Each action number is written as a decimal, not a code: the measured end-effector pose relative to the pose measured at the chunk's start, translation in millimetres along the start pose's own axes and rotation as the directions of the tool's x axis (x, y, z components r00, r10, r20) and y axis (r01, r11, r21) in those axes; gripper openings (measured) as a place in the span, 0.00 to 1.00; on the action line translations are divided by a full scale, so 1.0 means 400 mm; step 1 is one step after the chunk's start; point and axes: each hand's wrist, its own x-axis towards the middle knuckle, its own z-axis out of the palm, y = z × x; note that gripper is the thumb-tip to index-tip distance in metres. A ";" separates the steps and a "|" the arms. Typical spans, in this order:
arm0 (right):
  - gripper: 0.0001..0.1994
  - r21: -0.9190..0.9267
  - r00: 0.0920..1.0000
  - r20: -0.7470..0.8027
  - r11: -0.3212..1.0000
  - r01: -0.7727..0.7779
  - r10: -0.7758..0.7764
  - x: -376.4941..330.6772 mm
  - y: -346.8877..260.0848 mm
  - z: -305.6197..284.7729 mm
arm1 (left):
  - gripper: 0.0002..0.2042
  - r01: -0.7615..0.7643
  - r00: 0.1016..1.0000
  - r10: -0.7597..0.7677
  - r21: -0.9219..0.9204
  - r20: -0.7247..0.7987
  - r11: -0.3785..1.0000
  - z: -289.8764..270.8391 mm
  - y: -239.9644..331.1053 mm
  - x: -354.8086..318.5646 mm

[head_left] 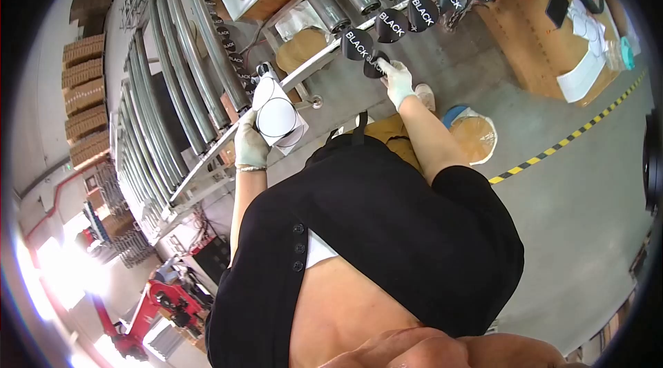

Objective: Packing and labeling treadmill components and sealing boxes on a conveyor belt.

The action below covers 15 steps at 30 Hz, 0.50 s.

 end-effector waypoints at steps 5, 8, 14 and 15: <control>0.24 0.101 1.000 -0.028 0.995 -0.005 0.008 0.022 -0.009 0.078 | 0.17 -0.030 0.999 0.034 0.161 -0.024 0.986 0.027 0.021 -0.055; 0.26 0.116 0.998 -0.062 0.993 0.011 -0.004 0.057 0.009 0.099 | 0.17 -0.033 0.999 0.041 0.210 -0.033 0.977 0.038 0.026 -0.074; 0.18 0.176 0.997 0.019 0.982 0.072 -0.077 0.128 0.051 0.148 | 0.16 -0.056 0.998 0.048 0.180 0.048 0.982 0.036 0.024 -0.084; 0.18 0.171 0.997 0.017 0.983 0.073 -0.077 0.137 0.061 0.142 | 0.16 -0.057 0.994 0.041 0.150 0.102 0.987 0.036 0.022 -0.079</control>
